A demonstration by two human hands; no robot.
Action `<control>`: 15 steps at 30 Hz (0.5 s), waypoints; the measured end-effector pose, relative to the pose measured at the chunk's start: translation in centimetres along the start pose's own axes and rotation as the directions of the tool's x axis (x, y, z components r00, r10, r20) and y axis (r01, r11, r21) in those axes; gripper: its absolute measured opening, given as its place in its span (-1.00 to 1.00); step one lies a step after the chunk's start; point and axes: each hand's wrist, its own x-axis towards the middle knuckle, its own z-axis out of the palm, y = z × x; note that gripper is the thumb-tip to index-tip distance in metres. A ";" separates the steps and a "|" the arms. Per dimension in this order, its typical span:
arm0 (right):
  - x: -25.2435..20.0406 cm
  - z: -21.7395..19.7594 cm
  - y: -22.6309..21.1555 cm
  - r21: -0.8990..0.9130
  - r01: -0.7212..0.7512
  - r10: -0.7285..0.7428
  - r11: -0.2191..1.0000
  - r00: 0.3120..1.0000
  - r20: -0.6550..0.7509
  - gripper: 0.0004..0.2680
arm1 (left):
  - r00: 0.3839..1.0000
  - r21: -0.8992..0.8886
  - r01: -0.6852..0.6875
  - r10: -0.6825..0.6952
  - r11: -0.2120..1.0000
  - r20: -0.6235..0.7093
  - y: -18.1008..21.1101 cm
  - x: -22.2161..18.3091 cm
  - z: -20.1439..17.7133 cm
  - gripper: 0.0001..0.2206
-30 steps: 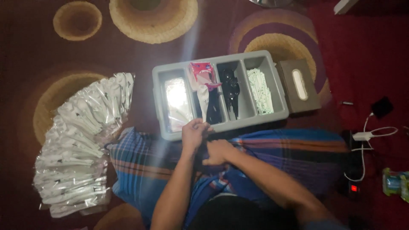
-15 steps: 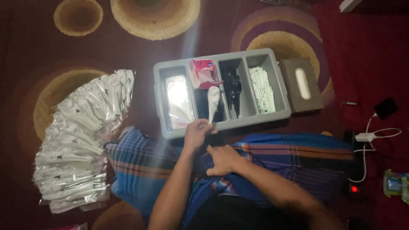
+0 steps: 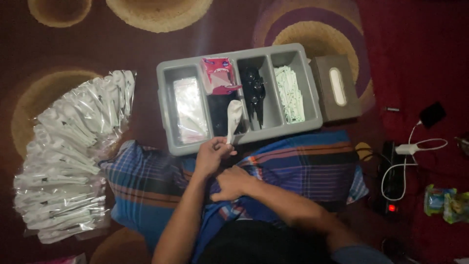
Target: Wrapping plastic forks and spoons in paper napkins and organizing them in a tray
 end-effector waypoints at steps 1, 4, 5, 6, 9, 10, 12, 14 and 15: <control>0.3 0.3 0.6 -0.003 0.003 -0.003 1.000 1.000 0.002 -0.46 | 1.000 -0.003 -0.001 0.001 1.000 -0.004 0.2 0.3 0.2 -0.76; 0.6 1.3 1.9 0.018 -0.004 0.004 1.000 1.000 -0.005 -0.45 | 0.999 -0.124 0.020 -0.013 0.992 0.050 -0.3 1.0 1.0 -0.74; 0.4 1.1 2.1 0.046 0.013 -0.012 0.999 1.000 -0.024 -0.45 | 0.998 -0.144 0.014 -0.005 0.989 0.063 -0.7 1.3 1.4 -0.73; 0.2 0.7 2.3 0.071 0.030 -0.027 0.997 0.999 -0.045 -0.45 | 0.997 -0.165 0.005 0.007 0.986 0.076 -1.0 1.8 1.7 -0.73; 0.0 0.5 2.8 0.114 0.082 -0.075 0.990 0.995 -0.063 -0.45 | 0.998 -0.111 -0.027 0.033 0.993 0.051 -0.6 1.5 1.8 -0.75; -1.4 -1.2 3.0 0.113 0.080 -0.073 0.990 0.995 -0.064 -0.45 | 0.998 -0.111 -0.027 0.033 0.993 0.053 -0.7 1.6 1.8 -0.75; -4.2 -4.5 3.2 0.130 0.159 -0.169 0.979 0.983 0.066 -0.37 | 0.998 -0.055 -0.054 0.055 0.997 0.012 -0.8 1.6 1.4 -0.72; -7.7 -7.6 5.4 0.443 0.130 -0.143 0.887 0.990 -0.006 -0.50 | 0.998 -0.086 -0.055 0.054 0.995 -0.013 -0.7 1.4 1.4 -0.71; -9.5 -9.3 6.6 0.707 0.114 -0.096 0.698 0.993 -0.065 -0.56 | 0.998 -0.119 -0.058 0.054 0.991 -0.041 -0.5 1.3 1.3 -0.70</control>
